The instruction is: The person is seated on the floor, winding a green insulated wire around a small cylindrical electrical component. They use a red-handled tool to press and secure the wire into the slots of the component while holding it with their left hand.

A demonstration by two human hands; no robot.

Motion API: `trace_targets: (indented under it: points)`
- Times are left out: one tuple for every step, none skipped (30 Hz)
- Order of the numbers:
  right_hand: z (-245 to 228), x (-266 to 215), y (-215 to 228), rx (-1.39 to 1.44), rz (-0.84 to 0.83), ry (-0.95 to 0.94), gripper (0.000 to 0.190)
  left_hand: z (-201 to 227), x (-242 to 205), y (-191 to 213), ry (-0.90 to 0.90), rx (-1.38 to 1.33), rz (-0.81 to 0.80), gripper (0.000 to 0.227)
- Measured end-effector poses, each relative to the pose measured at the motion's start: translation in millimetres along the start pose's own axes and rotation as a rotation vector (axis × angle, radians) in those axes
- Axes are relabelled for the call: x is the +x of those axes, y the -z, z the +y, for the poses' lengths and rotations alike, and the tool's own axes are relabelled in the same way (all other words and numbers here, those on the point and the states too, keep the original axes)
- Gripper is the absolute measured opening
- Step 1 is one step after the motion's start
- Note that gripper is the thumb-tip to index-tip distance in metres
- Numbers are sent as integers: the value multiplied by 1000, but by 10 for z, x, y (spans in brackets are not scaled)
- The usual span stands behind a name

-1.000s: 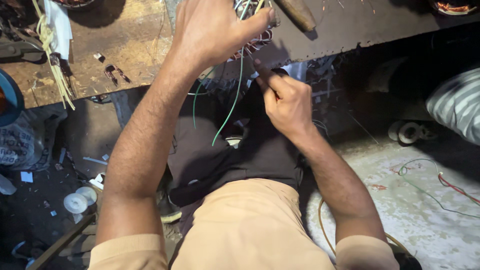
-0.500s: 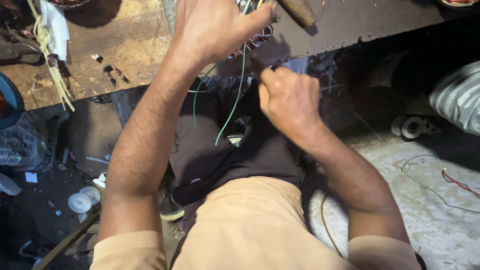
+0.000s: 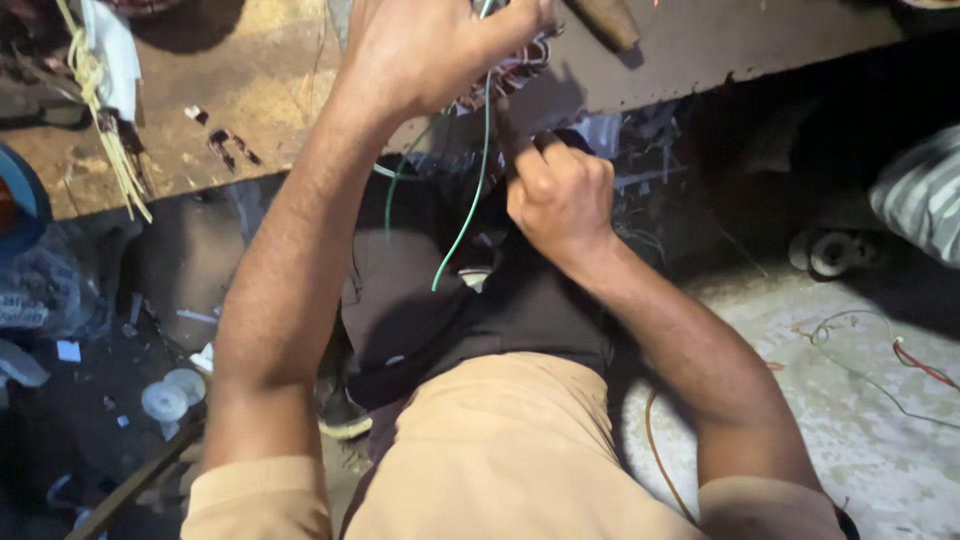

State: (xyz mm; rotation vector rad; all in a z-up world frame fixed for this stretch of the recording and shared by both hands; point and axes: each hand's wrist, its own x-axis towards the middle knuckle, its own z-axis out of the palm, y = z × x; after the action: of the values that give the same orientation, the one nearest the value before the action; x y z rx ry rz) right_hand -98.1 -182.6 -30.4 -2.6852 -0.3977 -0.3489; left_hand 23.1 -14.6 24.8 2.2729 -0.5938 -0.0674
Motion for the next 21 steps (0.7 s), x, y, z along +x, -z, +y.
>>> trace_targets:
  points:
    - [6, -31, -42, 13, 7, 2, 9, -17, -19, -24, 58, 3, -43, 46]
    - [28, -60, -80, 21, 19, -2, 9, -39, 2, -66, 108, 5, -90, 46]
    - [49, -93, -114, 28, 32, -6, 9, -64, 25, -114, 156, 8, -136, 47]
    - [40, -139, -147, 21, 52, 13, 8, -88, 3, -156, 77, 102, -72, 48]
    - [11, -177, -173, 15, 72, 32, 8, -110, -38, -180, -3, 195, -8, 50]
    - [33, -95, -200, 6, 113, 70, 8, -142, 37, -144, -95, 302, 78, 51]
    - [102, 9, -193, 3, 109, 60, 8, -158, 158, -107, -67, 153, 0, 50]
    - [125, -47, -158, 18, 63, 32, 9, -154, 112, -135, -4, -13, -106, 48]
    - [122, -119, -133, 33, 17, 3, 10, -131, 35, -159, 60, -180, -208, 46]
    - [90, -109, -151, 15, 29, 13, 9, -88, 30, -124, 94, -146, -187, 45]
    - [21, -96, -187, -3, 41, 22, 8, -47, -33, -53, 128, -111, -165, 43]
    - [-6, -67, -199, -24, 52, 35, 7, -6, -50, 0, 162, -80, -139, 42]
    - [14, -27, -190, -15, 54, -4, 7, 25, 17, 13, 98, -46, -124, 41]
    - [11, -35, -189, 10, 38, -39, 7, 29, 17, 1, 57, -12, -111, 39]
    - [11, -53, -190, 34, 23, -74, 7, 14, 10, -27, 16, 22, -98, 38]
    - [-39, -50, -142, 48, 24, -80, 6, -16, -12, -54, 19, 42, -93, 39]
    - [-80, -45, -90, 62, 26, -85, 5, -53, -31, -79, 21, 62, -87, 40]
    - [-62, 2, -45, 63, 40, -86, 4, -85, 17, -102, 9, 81, -71, 41]
    - [-34, 32, -22, 65, 54, -86, 5, -112, 63, -133, -26, 56, -57, 42]
    - [-26, 13, -34, 79, 52, -75, 6, -144, 30, -168, -39, 33, -39, 42]
    - [-13, -20, -67, 93, 49, -65, 8, -174, -9, -196, -51, 11, -21, 43]
